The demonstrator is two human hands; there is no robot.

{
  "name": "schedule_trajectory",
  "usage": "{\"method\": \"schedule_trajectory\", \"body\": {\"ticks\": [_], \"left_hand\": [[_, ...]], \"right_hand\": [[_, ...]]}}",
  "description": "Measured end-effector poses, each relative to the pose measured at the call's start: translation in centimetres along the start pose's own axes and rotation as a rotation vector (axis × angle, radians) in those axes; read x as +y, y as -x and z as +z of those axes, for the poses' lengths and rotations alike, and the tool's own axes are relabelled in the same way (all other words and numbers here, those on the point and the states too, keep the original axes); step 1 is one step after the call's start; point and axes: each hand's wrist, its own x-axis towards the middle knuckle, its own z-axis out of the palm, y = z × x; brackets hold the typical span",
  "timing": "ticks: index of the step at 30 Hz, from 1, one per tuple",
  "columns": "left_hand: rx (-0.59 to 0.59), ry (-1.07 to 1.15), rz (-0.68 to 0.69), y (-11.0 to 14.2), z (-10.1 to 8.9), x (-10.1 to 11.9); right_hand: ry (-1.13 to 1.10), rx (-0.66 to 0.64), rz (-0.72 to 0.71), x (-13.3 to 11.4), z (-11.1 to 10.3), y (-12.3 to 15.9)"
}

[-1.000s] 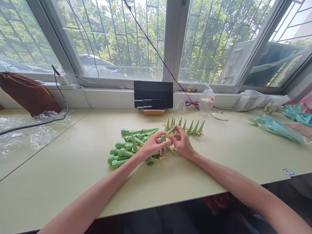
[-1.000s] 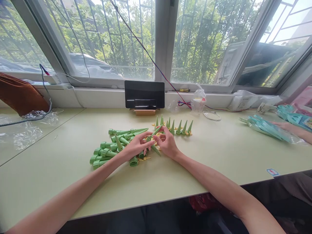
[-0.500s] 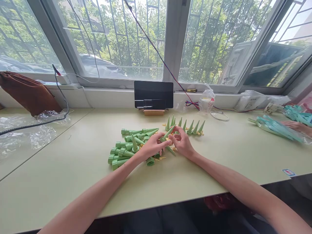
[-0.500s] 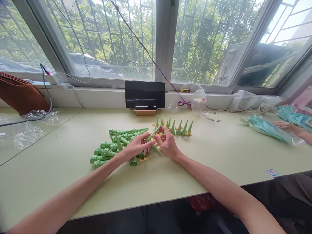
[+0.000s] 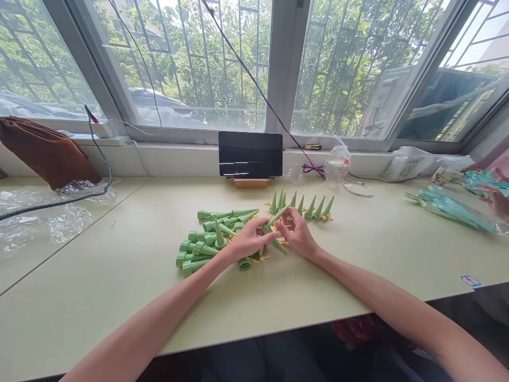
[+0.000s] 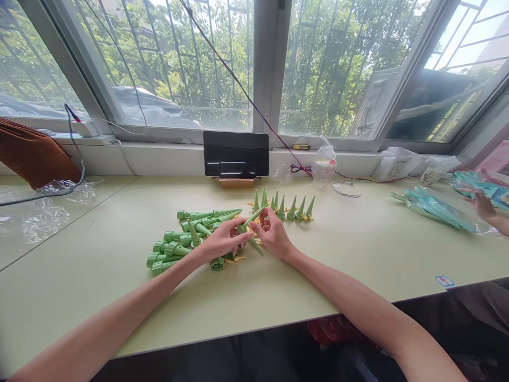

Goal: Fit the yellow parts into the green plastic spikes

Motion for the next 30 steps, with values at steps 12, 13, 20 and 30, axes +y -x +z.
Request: {"method": "schedule_trajectory", "body": {"ticks": [12, 13, 20, 30], "left_hand": [[-0.016, -0.045, -0.001, 0.05, -0.11, 0.09], [-0.018, -0.047, -0.001, 0.03, -0.11, 0.04], [-0.030, -0.039, 0.016, 0.01, -0.09, 0.12], [-0.015, -0.046, 0.015, -0.04, -0.03, 0.01]], "right_hand": [[-0.005, 0.020, 0.016, 0.01, -0.01, -0.08], [-0.008, 0.012, 0.018, -0.05, -0.02, -0.10], [-0.104, -0.084, 0.033, -0.25, -0.17, -0.13], [-0.122, -0.039, 0.031, 0.34, -0.04, -0.28]]}}
